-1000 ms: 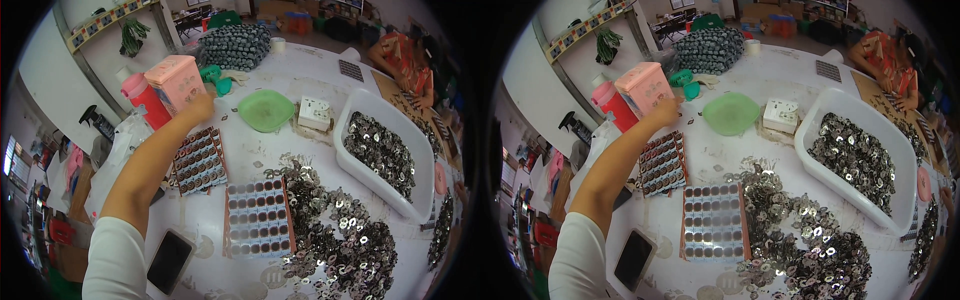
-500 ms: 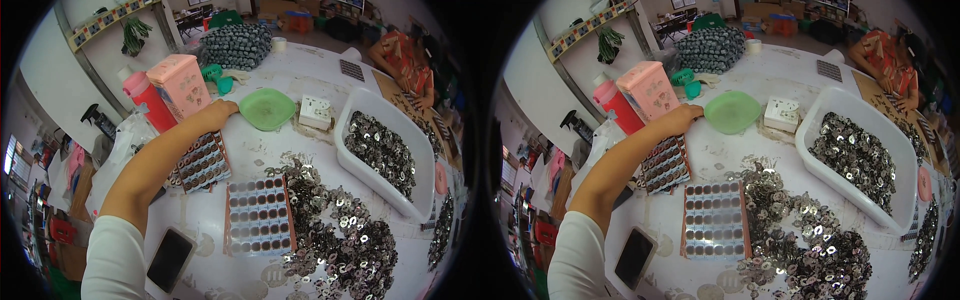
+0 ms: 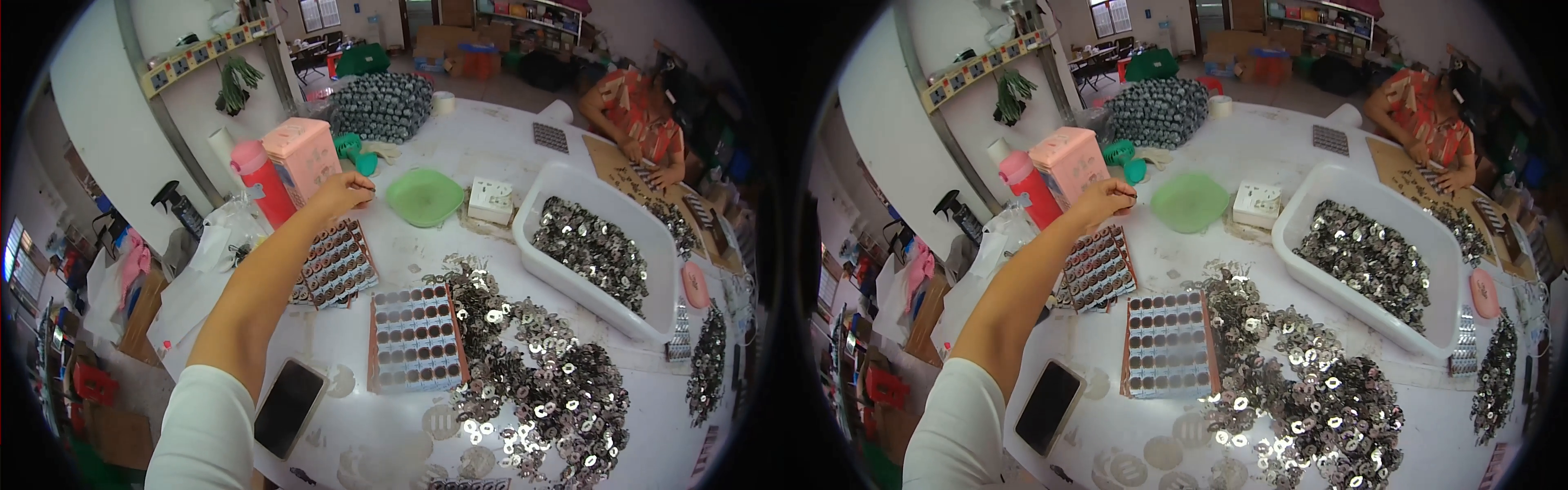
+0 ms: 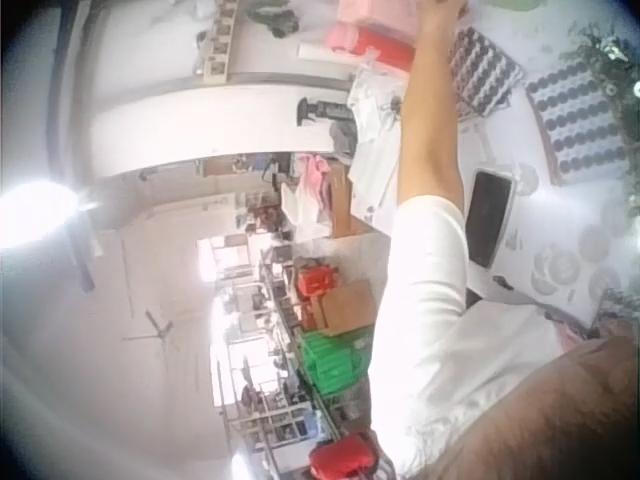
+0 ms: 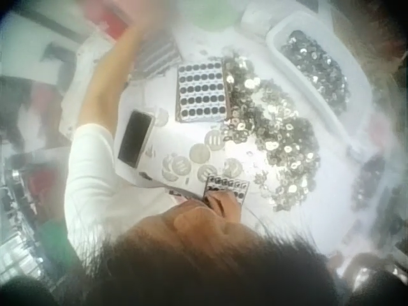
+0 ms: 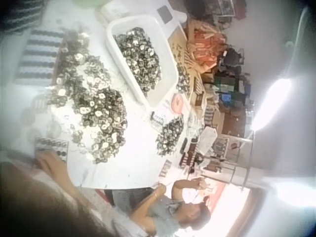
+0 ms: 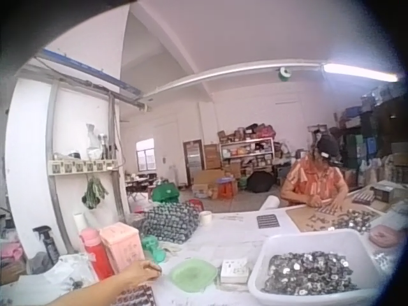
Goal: The person assembles small metal components by placing them into a plastic blister-style tray by hand.
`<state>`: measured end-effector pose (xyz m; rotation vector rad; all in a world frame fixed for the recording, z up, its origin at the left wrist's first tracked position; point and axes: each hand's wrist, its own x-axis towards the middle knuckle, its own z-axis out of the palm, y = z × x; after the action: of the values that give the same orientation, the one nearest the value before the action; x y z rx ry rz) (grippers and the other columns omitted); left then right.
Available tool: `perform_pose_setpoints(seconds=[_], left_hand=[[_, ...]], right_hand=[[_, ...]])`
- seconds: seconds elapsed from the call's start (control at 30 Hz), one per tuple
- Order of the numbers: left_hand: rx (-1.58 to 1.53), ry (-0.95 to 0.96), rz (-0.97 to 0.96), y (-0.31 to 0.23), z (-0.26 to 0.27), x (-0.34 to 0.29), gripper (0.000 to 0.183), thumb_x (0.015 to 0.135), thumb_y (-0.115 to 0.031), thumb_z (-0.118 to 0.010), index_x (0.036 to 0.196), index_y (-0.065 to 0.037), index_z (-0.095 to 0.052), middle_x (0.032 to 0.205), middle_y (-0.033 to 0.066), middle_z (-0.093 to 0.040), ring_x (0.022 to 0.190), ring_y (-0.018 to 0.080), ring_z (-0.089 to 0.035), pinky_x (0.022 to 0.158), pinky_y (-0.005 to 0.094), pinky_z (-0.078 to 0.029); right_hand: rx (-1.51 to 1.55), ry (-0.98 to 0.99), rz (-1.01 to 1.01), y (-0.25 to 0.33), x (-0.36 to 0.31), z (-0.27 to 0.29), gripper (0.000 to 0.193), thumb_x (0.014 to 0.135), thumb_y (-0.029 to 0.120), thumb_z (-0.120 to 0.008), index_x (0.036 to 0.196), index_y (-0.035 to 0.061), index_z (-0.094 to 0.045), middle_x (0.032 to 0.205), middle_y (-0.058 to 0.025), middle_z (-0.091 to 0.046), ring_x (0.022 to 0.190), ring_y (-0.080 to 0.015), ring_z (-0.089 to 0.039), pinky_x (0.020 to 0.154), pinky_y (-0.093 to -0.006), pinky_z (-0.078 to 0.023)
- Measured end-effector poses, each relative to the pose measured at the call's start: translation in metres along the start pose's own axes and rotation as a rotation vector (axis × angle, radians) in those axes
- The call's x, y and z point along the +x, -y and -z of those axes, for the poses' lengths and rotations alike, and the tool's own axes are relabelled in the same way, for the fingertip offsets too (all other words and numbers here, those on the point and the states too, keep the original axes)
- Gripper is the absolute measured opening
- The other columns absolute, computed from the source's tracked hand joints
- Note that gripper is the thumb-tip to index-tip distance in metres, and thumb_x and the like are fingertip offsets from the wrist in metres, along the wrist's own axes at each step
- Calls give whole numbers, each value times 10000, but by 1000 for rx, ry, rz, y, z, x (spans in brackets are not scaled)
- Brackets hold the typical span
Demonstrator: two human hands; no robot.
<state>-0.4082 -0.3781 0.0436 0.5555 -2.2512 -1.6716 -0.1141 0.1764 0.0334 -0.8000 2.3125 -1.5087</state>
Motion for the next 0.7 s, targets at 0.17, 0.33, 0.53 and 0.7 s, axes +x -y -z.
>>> perform_pose_setpoints(seconds=[0.17,0.33,0.53,0.7], left_hand=[[-885,34,5,-37,-30,-110,146,971,12,-667,1116,31,-671,1051,119,-684,1049,211,-686,925,329,-610],[-1587,186,187,-30,-77,-228,147,987,-22,-643,1109,62,-641,1099,154,-683,1094,286,-684,970,376,-603],[-1771,339,273,-14,-116,-343,217,1015,-83,-622,1176,61,-642,1171,191,-695,1102,331,-686,1026,435,-574],[-1650,-26,289,10,-105,-359,206,1091,-44,-543,1256,73,-581,1219,190,-645,1141,314,-678,1004,405,-605]], right_hand=[[-17,34,-18,-8,-5,-1,128,968,40,-744,1095,37,-758,954,-131,-721,801,-246,-728,710,-367,-569],[-47,57,-164,-13,-11,-10,141,984,49,-731,1122,41,-755,974,-139,-725,855,-286,-739,752,-389,-582],[-63,70,-51,20,-13,-1,197,928,32,-784,1121,0,-758,932,-79,-670,768,-136,-683,680,-259,-558],[-172,109,141,36,-2,22,197,922,18,-781,1118,5,-761,952,-93,-694,800,-161,-692,696,-271,-568]])
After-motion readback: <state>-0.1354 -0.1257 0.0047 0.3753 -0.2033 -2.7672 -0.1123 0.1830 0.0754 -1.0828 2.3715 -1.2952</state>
